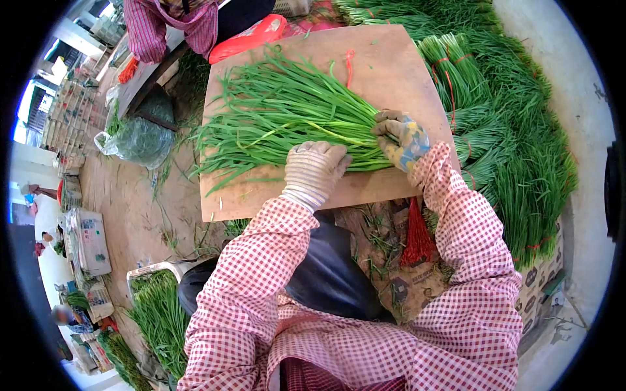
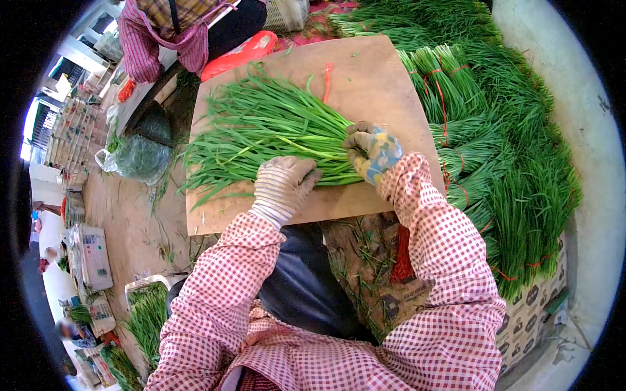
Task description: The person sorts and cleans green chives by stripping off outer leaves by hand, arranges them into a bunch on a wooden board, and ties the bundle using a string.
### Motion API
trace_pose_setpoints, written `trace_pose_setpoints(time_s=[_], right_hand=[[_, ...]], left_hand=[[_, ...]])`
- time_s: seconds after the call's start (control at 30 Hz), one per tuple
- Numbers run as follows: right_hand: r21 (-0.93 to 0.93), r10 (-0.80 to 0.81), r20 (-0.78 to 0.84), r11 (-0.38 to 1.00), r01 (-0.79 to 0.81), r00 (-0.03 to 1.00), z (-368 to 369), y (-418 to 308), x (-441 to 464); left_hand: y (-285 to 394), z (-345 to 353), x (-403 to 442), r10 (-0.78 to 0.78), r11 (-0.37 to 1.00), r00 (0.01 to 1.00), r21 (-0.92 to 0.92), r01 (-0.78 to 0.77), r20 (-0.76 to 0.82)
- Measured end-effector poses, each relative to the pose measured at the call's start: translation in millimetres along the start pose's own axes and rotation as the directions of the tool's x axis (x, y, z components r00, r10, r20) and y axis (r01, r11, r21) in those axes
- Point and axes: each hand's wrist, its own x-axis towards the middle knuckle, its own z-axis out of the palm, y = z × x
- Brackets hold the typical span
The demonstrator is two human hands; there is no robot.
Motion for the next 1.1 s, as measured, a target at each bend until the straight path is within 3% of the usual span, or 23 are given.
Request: trace_pose_setpoints(time_s=[0.03, 0.1, 0.13, 0.3, 0.37, 0.43, 0.47, 0.53, 0.6, 0.63, 0.7, 0.77, 0.8, 0.83, 0.87, 0.97, 1.0, 1.03, 1.07, 1.1], right_hand=[[-0.003, -0.001, 0.002, 1.0, 0.001, 1.0, -3.6, -4.3, 3.5], [-0.3, 0.124, 0.197, 0.952, -0.061, 0.973, -15.2, -27.1, 14.0], [-0.473, 0.155, 0.269, 0.881, -0.009, 0.951, -21.6, -49.2, 19.8], [-0.605, 0.144, 0.408, 0.782, 0.149, 0.901, -14.9, -67.2, 30.7], [-0.593, 0.28, 0.524, 0.797, 0.109, 0.804, -19.5, -73.3, 39.6], [-0.559, 0.191, 0.52, 0.813, 0.163, 0.833, -8.6, -46.9, 34.5], [-0.454, 0.248, 0.459, 0.891, -0.015, 0.853, -4.2, -42.3, 33.6], [-0.324, 0.308, 0.412, 0.929, -0.178, 0.858, 2.2, -33.1, 28.8], [-0.167, -0.02, 0.095, 0.985, 0.036, 0.995, -0.8, -17.8, 15.5], [-0.171, -0.023, 0.096, 0.985, 0.039, 0.995, 0.3, -11.3, 14.7], [0.123, -0.049, -0.019, 0.991, 0.051, 0.999, 3.0, 2.3, 13.6], [0.146, 0.035, 0.045, 0.988, -0.041, 0.998, -5.4, -9.6, 14.9], [0.396, 0.245, 0.088, 0.881, -0.259, 0.966, -6.3, -12.4, 15.2], [0.601, 0.422, 0.181, 0.667, -0.44, 0.888, -7.6, -12.8, 15.9], [0.522, 0.318, 0.151, 0.778, -0.349, 0.936, -8.0, -3.5, 14.8], [0.625, 0.231, 0.071, 0.748, -0.224, 0.97, -6.7, -7.6, 9.5], [0.731, 0.308, 0.162, 0.6, -0.324, 0.937, -12.8, -11.8, 6.1], [0.729, 0.311, 0.158, 0.604, -0.323, 0.937, -15.1, -10.1, 5.1], [0.786, 0.338, 0.192, 0.51, -0.351, 0.921, -17.7, -7.4, 3.9], [0.833, 0.362, 0.229, 0.408, -0.375, 0.903, -20.5, -5.4, 1.9]], left_hand=[[0.2, 0.9, -0.9, 0.01, 1.0, 1.0, -0.006, -0.01, -0.006], [2.1, 0.8, -2.3, 0.009, 1.0, 1.0, 0.005, -0.009, -0.025], [2.9, 1.1, -2.9, 0.009, 1.0, 0.999, 0.017, -0.008, -0.042], [2.8, 6.4, -7.6, 0.027, 0.999, 0.996, 0.039, -0.024, -0.08], [2.1, 7.6, -10.4, 0.039, 0.998, 0.992, 0.047, -0.034, -0.119], [1.7, 8.4, -9.6, 0.062, 0.998, 0.988, 0.04, -0.057, -0.139], [2.1, 8.2, -9.5, 0.058, 0.998, 0.988, 0.037, -0.053, -0.144], [1.6, 6.7, -10.8, 0.048, 0.999, 0.99, 0.024, -0.045, -0.134], [0.3, 7.7, -11.7, 0.045, 0.999, 0.987, 0.012, -0.044, -0.152], [1.0, 8.1, -11.3, 0.043, 0.999, 0.986, -0.002, -0.044, -0.164], [0.1, 8.9, -9.4, 0.053, 0.998, 0.981, -0.014, -0.057, -0.189], [2.4, 3.0, -7.1, 0.063, 0.997, 0.976, -0.023, -0.069, -0.209], [3.6, 0.0, -5.5, 0.093, 0.995, 0.956, -0.01, -0.1, -0.279], [5.8, -4.5, -2.1, 0.125, 0.991, 0.929, 0.004, -0.132, -0.348], [8.6, -7.7, 1.4, 0.127, 0.991, 0.928, 0.003, -0.135, -0.351], [16.4, -5.5, 11.7, 0.082, 0.994, 0.95, -0.05, -0.101, -0.301], [18.3, 0.8, 20.1, 0.116, 0.986, 0.93, -0.076, -0.151, -0.348], [19.9, 5.3, 25.8, 0.148, 0.974, 0.907, -0.1, -0.202, -0.395], [21.8, 8.3, 25.6, 0.123, 0.986, 0.965, -0.083, -0.146, -0.233], [24.7, 12.3, 26.7, 0.128, 0.984, 0.964, -0.089, -0.152, -0.235]])
